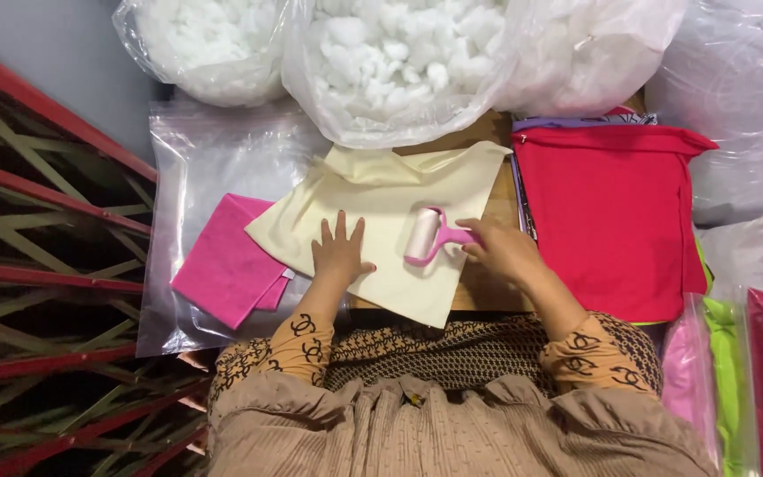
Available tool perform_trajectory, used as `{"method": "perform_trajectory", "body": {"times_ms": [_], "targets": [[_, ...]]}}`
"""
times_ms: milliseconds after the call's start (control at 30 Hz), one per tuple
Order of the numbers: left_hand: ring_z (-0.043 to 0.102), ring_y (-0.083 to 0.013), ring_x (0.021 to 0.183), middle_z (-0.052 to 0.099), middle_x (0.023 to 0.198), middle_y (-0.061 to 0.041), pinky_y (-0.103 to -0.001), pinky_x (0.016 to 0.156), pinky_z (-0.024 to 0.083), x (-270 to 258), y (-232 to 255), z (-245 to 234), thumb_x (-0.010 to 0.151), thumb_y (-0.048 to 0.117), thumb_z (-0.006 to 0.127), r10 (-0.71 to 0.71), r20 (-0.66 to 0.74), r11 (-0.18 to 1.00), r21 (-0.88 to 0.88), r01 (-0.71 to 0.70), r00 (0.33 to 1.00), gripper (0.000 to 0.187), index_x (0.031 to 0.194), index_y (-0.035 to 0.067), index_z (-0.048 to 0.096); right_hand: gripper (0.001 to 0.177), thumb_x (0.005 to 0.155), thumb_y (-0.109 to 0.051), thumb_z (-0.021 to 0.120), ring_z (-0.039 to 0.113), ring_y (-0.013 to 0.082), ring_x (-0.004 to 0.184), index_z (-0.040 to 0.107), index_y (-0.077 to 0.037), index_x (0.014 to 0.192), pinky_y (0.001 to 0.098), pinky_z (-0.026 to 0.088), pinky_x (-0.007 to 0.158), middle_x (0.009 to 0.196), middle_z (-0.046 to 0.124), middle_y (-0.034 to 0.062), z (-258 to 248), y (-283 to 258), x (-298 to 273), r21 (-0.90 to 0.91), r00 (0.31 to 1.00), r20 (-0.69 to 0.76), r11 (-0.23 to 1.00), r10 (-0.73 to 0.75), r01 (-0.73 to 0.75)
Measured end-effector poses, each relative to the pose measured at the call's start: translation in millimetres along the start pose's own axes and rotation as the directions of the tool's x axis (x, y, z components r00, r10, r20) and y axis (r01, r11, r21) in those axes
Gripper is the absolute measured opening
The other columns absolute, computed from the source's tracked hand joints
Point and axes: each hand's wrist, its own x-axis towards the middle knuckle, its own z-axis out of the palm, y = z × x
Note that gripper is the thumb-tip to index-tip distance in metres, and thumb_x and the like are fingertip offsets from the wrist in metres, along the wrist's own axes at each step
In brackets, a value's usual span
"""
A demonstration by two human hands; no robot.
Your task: Cleaning a piece of fabric with a lint roller and then stuffing it with fiberfill material.
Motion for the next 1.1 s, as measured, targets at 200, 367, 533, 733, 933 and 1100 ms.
{"method": "perform_trajectory", "body": {"times_ms": [200,367,533,733,933,1100], "targets": [[0.018,-0.0453,0.153,0.020,0.168,-0.022,-0.066,0.116,0.026,-10.7,11.3,11.2,0.086,0.045,0.077,-0.026,0.102,0.986,0.167,0.009,0.994,0.095,0.162,0.020,0.027,0.047,0.092,-0.038,0.063,0.070,0.0361,0.116,0.058,-0.037,0.139,0.0492,0.055,0.100,0.119,0.075,0.0145,11.7,76.4,-21.6,-0.262,0.982,0.168,0.964,0.083,-0.037],[0.065,-0.0407,0.103,0.068,0.109,-0.022,-0.053,0.078,0.054,29.2,-10.3,50.5,0.088,0.045,0.072,0.028,-0.054,0.994,0.108,-0.022,0.998,0.053,0.125,0.007,0.069,0.049,0.095,-0.025,0.062,0.065,0.0458,0.121,0.057,-0.022,0.143,0.0554,0.050,0.104,0.125,0.070,0.0242,-30.6,59.4,-38.1,-0.057,0.975,0.221,0.998,0.013,0.000],[0.065,-0.0409,0.109,0.064,0.123,-0.025,-0.051,0.084,0.059,51.6,-26.1,21.9,0.094,0.028,0.067,0.107,-0.198,0.993,-0.032,-0.116,0.974,0.049,0.137,0.006,0.060,0.042,0.094,-0.024,0.063,0.060,0.0515,0.123,0.062,-0.018,0.136,0.0583,0.047,0.106,0.130,0.067,0.0274,-28.4,42.4,-2.0,0.074,0.946,0.287,0.988,-0.148,0.132],[0.044,-0.0528,0.136,0.037,0.149,-0.038,-0.057,0.107,0.048,40.9,-16.7,-48.5,0.084,0.029,0.082,0.041,-0.293,0.986,-0.144,-0.086,0.955,0.083,0.152,0.004,0.042,0.046,0.097,-0.033,0.058,0.064,0.0451,0.121,0.056,-0.021,0.142,0.0555,0.049,0.105,0.125,0.069,0.0271,-23.9,89.1,59.4,-0.036,0.986,0.159,0.997,-0.056,0.063],[0.070,-0.0446,0.098,0.063,0.112,-0.023,-0.054,0.084,0.059,94.3,-30.3,-46.9,0.096,0.025,0.064,-0.229,-0.550,0.942,-0.332,0.041,0.803,0.034,0.120,0.000,0.067,0.048,0.097,-0.039,0.057,0.069,0.0384,0.116,0.056,-0.030,0.144,0.0531,0.055,0.095,0.122,0.071,0.0159,-20.8,101.2,69.2,-0.126,0.992,-0.015,0.984,0.125,-0.126],[0.062,-0.0275,0.076,0.056,0.074,-0.006,-0.038,0.065,0.054,137.7,-30.9,-25.5,0.080,0.019,0.079,0.325,-0.846,0.945,0.303,-0.120,0.423,0.015,0.078,0.010,0.067,0.046,0.099,-0.038,0.054,0.066,0.0387,0.121,0.055,-0.029,0.144,0.0532,0.053,0.099,0.131,0.068,0.0150,-30.0,73.7,66.8,-0.127,0.992,0.078,0.988,0.103,-0.093]]}}
